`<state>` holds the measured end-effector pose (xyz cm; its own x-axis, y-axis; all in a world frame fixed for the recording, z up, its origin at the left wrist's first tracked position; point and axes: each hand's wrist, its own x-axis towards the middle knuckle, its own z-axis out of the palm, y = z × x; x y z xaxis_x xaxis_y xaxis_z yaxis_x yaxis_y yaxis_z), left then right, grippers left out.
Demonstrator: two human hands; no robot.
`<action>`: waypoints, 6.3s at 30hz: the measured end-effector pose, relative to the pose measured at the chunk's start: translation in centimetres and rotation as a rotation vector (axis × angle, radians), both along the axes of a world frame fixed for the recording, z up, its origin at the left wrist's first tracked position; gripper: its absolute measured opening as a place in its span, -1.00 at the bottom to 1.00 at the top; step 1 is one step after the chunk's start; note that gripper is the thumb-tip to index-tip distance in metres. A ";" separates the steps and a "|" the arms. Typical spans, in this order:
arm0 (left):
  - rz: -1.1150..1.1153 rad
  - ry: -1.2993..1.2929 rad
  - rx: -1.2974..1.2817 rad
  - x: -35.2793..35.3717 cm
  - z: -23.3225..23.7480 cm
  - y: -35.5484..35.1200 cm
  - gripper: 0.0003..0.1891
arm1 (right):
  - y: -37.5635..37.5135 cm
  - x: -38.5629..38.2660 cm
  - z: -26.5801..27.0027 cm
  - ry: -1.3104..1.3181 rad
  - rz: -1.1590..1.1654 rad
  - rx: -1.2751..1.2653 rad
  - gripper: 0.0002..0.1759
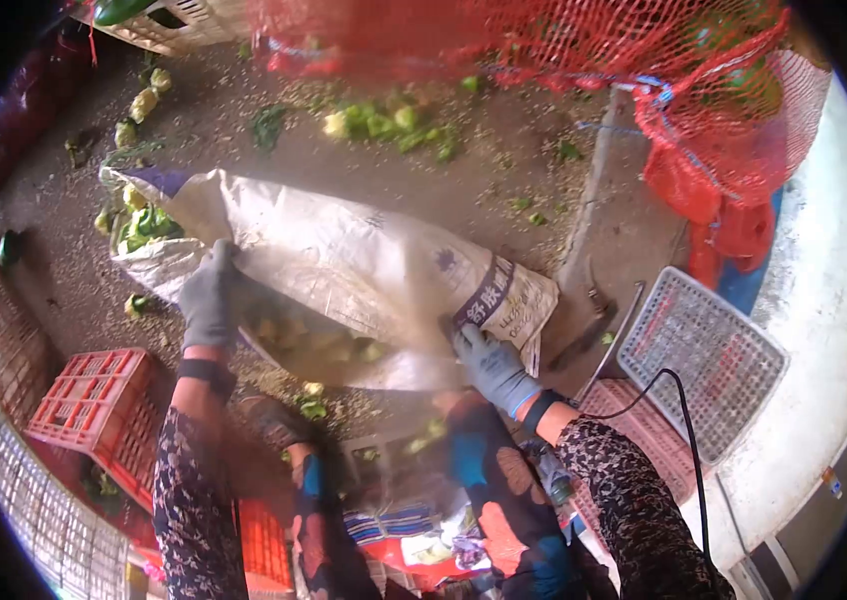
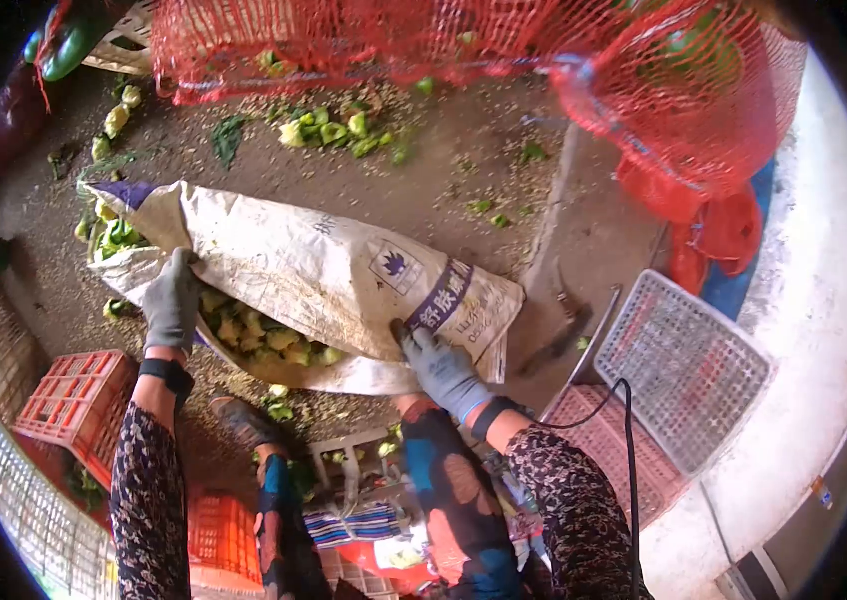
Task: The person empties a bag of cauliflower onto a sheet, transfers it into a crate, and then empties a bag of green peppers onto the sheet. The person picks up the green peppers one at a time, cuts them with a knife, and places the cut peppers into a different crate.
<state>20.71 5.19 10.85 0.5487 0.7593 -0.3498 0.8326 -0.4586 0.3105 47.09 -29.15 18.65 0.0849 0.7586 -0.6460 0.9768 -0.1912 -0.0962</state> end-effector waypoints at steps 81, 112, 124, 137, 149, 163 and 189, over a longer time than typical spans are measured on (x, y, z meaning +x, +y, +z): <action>0.371 -0.043 0.208 7.8 -1.6 -2.8 -0.50 | -7.3 -2.4 -2.7 -0.098 0.118 0.019 -0.37; 1.683 -0.762 -0.353 -15.8 -13.2 2.9 -0.37 | -7.0 -2.5 -2.5 0.012 -0.140 -0.090 -0.22; 1.351 -0.749 -0.300 -16.1 -8.6 0.4 -0.69 | -4.7 -3.7 -1.4 -0.021 -0.198 -0.162 -0.29; 1.501 -0.730 -0.384 -13.1 -13.0 7.7 -0.46 | -4.2 -3.3 -1.2 0.020 -0.215 -0.315 -0.12; 1.310 -0.731 -0.613 -11.7 -6.7 7.9 -0.67 | -1.1 -4.4 1.0 -0.025 -0.249 -0.390 -0.22; 1.274 -0.954 -0.356 -13.2 1.7 -2.1 -0.71 | 0.9 -3.8 7.3 -0.028 -0.296 -0.009 -0.33; 1.377 -1.002 -0.560 -12.3 -10.2 4.9 -0.48 | -1.8 -1.9 3.5 -0.029 -0.240 -0.199 -0.39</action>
